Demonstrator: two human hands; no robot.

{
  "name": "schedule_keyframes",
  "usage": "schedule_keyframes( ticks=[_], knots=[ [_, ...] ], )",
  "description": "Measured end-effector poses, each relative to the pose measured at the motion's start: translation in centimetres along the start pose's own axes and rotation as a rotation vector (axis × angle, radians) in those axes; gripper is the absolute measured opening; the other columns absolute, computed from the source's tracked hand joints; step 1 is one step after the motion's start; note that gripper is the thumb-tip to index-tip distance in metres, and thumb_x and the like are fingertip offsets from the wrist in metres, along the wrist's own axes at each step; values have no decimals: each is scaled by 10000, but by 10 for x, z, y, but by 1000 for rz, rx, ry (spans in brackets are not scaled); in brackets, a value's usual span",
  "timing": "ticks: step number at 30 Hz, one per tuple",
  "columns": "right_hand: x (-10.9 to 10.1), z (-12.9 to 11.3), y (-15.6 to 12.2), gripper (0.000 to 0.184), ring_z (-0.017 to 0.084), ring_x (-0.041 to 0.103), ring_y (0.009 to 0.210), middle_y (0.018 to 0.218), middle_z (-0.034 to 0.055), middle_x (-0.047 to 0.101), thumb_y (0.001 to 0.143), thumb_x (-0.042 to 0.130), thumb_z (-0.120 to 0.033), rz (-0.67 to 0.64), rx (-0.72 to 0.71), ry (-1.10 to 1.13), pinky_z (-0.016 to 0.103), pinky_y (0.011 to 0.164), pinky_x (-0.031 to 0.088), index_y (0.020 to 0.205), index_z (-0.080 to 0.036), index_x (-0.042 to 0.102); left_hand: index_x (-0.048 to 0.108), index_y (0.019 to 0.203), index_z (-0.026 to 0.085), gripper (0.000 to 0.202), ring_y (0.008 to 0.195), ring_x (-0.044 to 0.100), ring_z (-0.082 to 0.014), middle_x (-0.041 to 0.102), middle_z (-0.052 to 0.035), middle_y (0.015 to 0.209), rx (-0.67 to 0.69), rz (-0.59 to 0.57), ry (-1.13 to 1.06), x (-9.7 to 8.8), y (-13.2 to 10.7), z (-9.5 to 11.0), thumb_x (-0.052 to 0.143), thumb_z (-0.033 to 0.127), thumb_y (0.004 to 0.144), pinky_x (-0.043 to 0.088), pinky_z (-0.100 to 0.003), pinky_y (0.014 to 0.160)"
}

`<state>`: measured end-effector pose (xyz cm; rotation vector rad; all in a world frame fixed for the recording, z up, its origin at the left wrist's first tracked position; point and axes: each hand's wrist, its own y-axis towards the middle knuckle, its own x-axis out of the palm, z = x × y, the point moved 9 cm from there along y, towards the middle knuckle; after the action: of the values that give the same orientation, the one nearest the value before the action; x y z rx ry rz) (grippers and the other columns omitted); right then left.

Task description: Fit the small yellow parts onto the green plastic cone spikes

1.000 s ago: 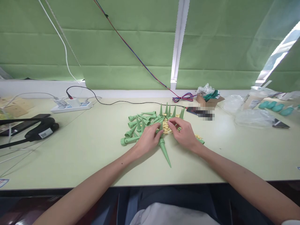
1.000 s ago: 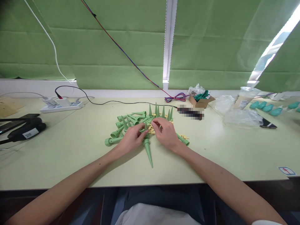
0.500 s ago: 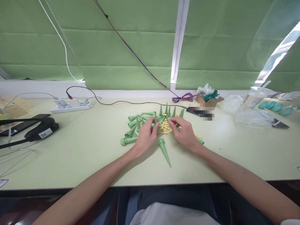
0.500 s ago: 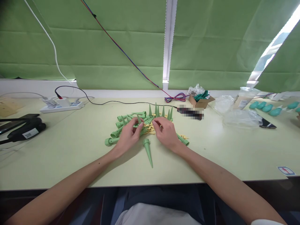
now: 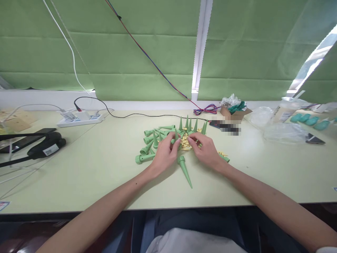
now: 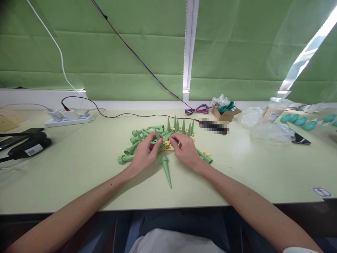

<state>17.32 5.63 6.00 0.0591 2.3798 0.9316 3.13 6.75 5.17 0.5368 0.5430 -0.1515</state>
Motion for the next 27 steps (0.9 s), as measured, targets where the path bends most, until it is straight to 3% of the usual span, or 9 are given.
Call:
schedule_keyframes(
  ticks=[27],
  knots=[
    [6, 2, -2, 237, 165, 559, 672, 796, 43, 676, 996, 474, -304, -39, 2, -11, 293, 648, 438, 867, -190, 637, 549, 1002, 198, 208, 461, 345, -67, 498, 40, 696, 7, -36, -27, 6, -2, -2, 467, 388, 984, 251, -234, 460]
  ],
)
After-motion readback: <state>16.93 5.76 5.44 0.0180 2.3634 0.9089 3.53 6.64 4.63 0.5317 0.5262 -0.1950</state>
